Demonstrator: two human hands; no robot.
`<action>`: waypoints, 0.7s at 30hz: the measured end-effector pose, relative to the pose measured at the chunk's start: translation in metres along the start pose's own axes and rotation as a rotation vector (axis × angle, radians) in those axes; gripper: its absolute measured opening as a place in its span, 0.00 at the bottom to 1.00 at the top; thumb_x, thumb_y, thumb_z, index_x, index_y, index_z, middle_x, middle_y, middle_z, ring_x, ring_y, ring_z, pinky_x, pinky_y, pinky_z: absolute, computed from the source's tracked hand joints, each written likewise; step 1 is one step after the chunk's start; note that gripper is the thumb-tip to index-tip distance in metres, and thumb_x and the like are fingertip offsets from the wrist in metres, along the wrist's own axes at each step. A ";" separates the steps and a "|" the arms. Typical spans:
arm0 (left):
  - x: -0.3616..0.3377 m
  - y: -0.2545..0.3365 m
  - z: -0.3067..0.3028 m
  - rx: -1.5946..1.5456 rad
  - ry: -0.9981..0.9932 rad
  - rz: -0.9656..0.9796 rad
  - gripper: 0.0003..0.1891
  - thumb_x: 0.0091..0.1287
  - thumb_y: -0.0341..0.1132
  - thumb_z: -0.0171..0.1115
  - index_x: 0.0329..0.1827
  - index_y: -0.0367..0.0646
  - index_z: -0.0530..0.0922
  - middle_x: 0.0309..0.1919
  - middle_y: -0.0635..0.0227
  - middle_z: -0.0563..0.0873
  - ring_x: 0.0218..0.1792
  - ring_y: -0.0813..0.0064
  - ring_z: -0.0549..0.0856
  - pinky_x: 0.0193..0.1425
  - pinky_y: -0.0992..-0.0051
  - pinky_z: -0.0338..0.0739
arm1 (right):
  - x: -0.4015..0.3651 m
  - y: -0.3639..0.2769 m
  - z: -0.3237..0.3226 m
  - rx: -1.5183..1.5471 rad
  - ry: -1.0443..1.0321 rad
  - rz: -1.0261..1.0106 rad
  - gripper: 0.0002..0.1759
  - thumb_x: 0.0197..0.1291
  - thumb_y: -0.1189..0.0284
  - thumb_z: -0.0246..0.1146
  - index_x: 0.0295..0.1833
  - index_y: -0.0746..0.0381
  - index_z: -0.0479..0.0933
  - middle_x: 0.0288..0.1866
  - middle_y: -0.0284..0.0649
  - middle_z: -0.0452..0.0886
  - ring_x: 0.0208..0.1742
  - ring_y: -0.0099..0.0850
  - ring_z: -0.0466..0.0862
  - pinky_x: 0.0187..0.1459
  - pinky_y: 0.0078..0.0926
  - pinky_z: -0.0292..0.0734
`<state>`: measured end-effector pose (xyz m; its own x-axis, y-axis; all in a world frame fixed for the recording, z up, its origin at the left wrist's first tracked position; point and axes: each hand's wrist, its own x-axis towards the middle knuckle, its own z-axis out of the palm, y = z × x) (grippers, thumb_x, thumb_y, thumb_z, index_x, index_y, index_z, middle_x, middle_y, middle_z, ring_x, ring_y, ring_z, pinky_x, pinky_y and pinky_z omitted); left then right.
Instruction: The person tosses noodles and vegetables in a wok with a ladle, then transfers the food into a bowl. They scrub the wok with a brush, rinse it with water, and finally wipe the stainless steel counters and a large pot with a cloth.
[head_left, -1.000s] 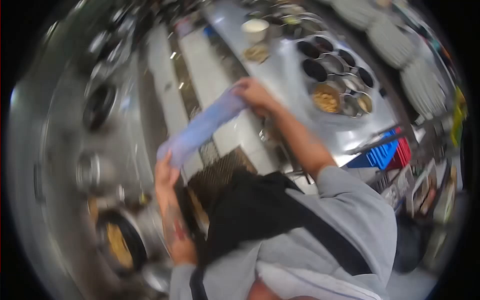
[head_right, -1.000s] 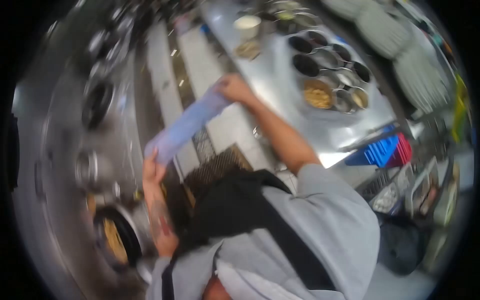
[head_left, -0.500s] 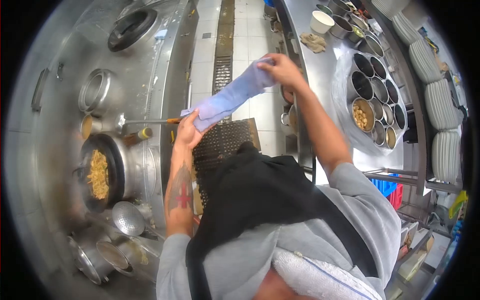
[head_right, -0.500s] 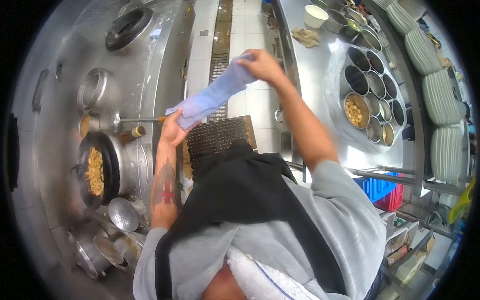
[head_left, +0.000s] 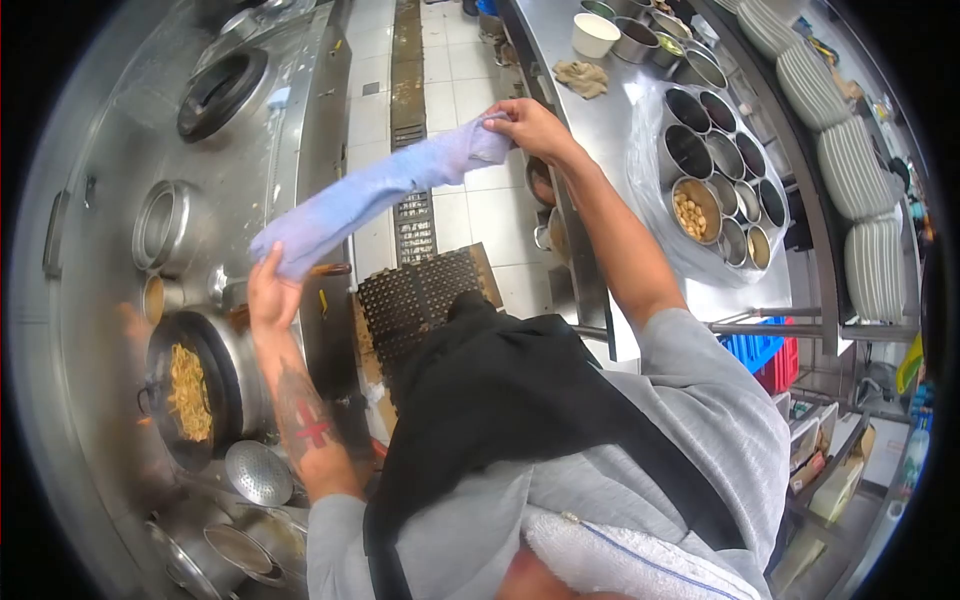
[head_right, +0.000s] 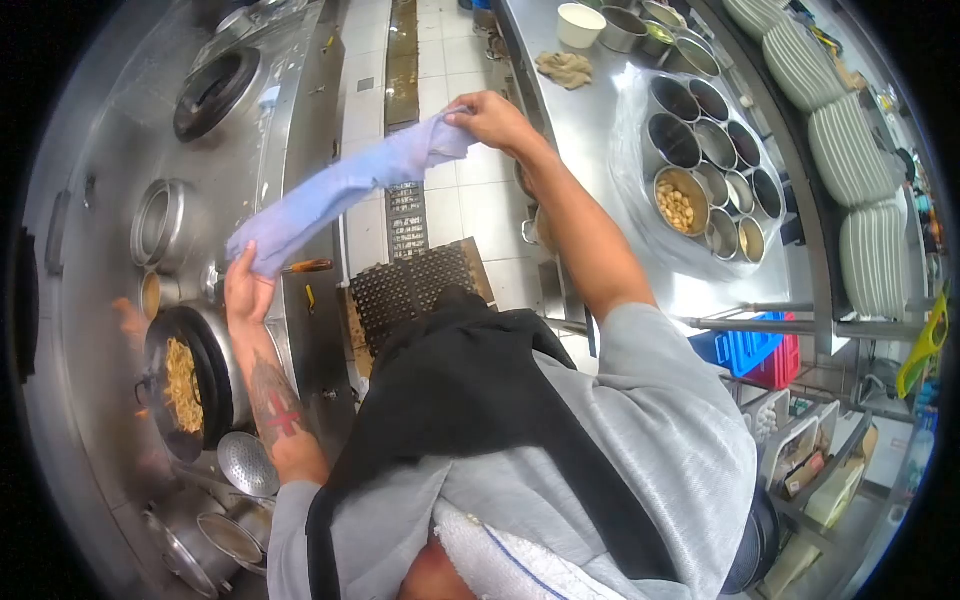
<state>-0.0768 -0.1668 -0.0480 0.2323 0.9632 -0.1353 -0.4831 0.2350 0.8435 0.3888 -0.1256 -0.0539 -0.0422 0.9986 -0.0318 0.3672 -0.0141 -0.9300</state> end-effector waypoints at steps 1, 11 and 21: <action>0.001 0.002 -0.001 0.005 -0.009 -0.005 0.22 0.76 0.31 0.52 0.69 0.26 0.65 0.64 0.47 0.76 0.65 0.52 0.78 0.72 0.51 0.72 | 0.000 -0.004 -0.001 0.160 -0.042 0.011 0.18 0.66 0.65 0.66 0.54 0.67 0.82 0.42 0.45 0.87 0.41 0.29 0.85 0.44 0.27 0.81; 0.021 -0.029 0.005 0.047 -0.090 -0.181 0.22 0.77 0.40 0.55 0.64 0.29 0.72 0.59 0.49 0.81 0.59 0.59 0.83 0.60 0.59 0.82 | -0.026 -0.022 0.021 0.476 -0.049 0.162 0.27 0.58 0.62 0.72 0.58 0.67 0.79 0.47 0.45 0.86 0.45 0.33 0.86 0.46 0.31 0.84; 0.032 -0.096 0.083 0.120 0.056 -0.171 0.22 0.74 0.42 0.60 0.59 0.29 0.75 0.54 0.53 0.84 0.57 0.61 0.84 0.63 0.62 0.79 | -0.029 -0.034 0.184 -0.493 0.029 -0.220 0.19 0.53 0.76 0.57 0.52 0.66 0.81 0.46 0.56 0.83 0.52 0.53 0.82 0.57 0.46 0.77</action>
<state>0.0473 -0.1697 -0.0898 0.2532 0.9171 -0.3080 -0.3356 0.3819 0.8611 0.2063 -0.1638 -0.0887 -0.1446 0.9763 0.1608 0.7455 0.2144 -0.6311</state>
